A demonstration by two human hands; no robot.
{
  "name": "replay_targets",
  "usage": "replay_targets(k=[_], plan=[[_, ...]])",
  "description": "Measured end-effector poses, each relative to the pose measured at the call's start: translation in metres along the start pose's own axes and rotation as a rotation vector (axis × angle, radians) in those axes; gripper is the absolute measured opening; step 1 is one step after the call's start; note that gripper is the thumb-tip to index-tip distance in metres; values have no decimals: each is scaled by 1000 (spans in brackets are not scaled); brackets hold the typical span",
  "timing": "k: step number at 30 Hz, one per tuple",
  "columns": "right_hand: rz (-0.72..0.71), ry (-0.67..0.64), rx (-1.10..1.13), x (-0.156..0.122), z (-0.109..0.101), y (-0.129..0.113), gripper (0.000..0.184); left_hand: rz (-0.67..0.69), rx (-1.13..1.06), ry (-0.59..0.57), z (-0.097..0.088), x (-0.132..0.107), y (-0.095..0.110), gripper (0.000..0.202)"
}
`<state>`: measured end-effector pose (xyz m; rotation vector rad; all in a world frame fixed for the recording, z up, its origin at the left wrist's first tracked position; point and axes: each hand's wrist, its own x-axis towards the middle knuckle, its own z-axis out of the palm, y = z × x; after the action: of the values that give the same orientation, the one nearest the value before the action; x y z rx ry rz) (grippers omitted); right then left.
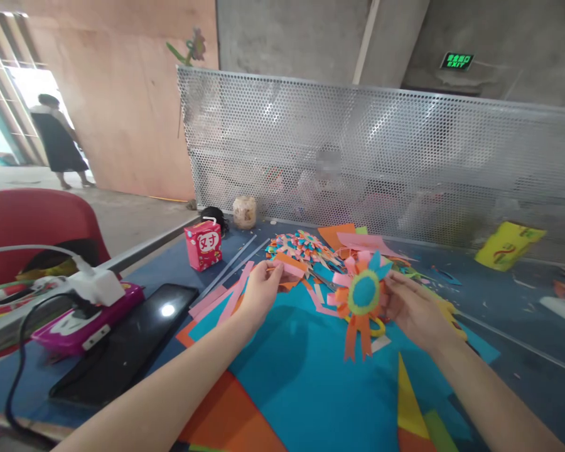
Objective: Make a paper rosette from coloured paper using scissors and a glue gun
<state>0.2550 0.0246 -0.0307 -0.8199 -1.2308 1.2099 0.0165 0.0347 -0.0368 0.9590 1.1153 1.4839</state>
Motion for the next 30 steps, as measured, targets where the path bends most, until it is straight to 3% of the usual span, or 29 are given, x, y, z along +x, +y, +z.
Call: replay_targets(k=[6,9,14,17,24,30], plan=[[222,103,223,0,7,3,18,-79,-6,-28,4,-6,3,14],[322,90,313,0,9,8,18,-135,1,-40,7,-10,5,15],[430,116,307,-2,14,11,13,-209,29,-100,10,-14,0,16],[444,110,280,-4,18,9,21,-234,46,-118,12,-16,-1,16],[415,-101,153,-9,22,6,22,-243,133,-73,10,-21,4,10],[392,-120,109,-10,26,8,23,-264,67,-108,9,-23,3,12]])
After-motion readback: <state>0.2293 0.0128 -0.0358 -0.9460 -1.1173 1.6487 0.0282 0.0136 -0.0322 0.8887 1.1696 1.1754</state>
